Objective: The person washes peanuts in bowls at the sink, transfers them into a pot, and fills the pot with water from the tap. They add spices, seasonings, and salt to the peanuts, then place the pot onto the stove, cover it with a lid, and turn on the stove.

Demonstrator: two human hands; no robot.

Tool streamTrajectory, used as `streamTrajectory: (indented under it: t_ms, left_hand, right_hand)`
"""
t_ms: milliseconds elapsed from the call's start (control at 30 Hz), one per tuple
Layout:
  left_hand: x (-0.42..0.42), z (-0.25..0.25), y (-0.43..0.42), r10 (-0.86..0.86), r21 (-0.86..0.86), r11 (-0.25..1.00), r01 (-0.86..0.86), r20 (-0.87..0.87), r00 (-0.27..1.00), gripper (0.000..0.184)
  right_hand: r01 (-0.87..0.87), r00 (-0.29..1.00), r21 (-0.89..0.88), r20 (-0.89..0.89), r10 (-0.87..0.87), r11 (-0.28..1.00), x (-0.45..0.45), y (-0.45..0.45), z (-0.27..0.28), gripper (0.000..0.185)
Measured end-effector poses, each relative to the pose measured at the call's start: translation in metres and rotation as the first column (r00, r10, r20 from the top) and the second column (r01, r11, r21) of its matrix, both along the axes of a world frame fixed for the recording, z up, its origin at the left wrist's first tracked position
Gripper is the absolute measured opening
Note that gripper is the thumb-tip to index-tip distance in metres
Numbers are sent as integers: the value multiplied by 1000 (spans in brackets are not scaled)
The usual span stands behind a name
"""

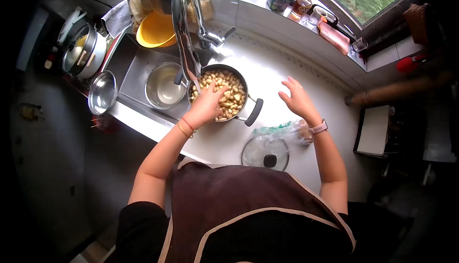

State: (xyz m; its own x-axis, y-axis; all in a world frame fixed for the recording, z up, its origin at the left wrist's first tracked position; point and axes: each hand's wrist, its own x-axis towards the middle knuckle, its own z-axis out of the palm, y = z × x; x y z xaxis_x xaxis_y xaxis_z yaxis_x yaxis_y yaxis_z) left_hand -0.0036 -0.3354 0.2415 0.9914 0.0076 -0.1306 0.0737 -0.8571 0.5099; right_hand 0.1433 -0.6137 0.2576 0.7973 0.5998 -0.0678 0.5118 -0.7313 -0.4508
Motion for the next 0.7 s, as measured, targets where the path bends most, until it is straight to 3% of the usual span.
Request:
streamTrajectory:
  t_ms: [100, 200, 267, 300, 333, 367, 433, 467, 500, 533, 567, 600, 633, 700]
  left_hand:
    - [-14, -20, 6, 22, 64, 998, -25, 53, 998, 75]
    - [-17, -19, 5, 128, 120, 987, -108, -177, 976, 63]
    - [-16, -34, 5, 98, 117, 990, -79, -164, 982, 64]
    - [-15, -44, 5, 64, 112, 993, -47, -150, 987, 65]
    - [-11, -53, 2, 63, 129, 991, -47, -123, 990, 52]
    - [-5, -74, 2, 68, 125, 991, -53, -126, 990, 52]
    - [7, -115, 5, 24, 148, 989, -6, -120, 993, 32]
    - [11, -101, 0, 65, 83, 995, -56, -105, 992, 21]
    - [12, -97, -4, 99, 118, 989, -92, -56, 994, 16]
    - [11, -92, -6, 131, 81, 989, -127, -38, 991, 16]
    - [10, -86, -8, 161, 43, 986, -160, -19, 987, 17]
    - [9, -78, -11, 177, 28, 984, -176, -60, 982, 33]
    - [5, -63, -14, 179, 22, 984, -178, -67, 982, 33]
    - [-1, -31, -18, 232, -101, 970, -222, 94, 968, 52]
  right_hand:
    - [-31, 992, 138, -120, 48, 990, 13, 28, -4, 45]
    - [-36, 962, 204, -258, 89, 978, 29, 70, -6, 45]
    - [-15, 931, 210, -354, 91, 978, 44, 101, -15, 45]
    - [76, 873, 272, -483, 68, 959, 52, 115, -31, 48]
    - [174, 796, 316, -603, 56, 933, 61, 131, -43, 51]
    - [169, 794, 311, -606, 58, 935, 67, 146, -48, 51]
    - [510, 571, 278, -817, -79, 814, 80, 178, -55, 56]
    - [503, 571, 274, -817, -76, 820, 89, 191, -58, 56]
    - [597, 481, 231, -870, -112, 768, 98, 205, -61, 56]
    - [684, 382, 178, -913, -140, 708, 107, 218, -64, 55]
    - [680, 384, 177, -913, -140, 711, 114, 230, -59, 55]
    - [653, 393, 265, -919, -18, 709, 122, 241, -55, 53]
    - [629, 391, 345, -915, 100, 697, 125, 251, -51, 50]
    - [581, 422, 370, -899, 120, 725, 129, 272, -46, 49]
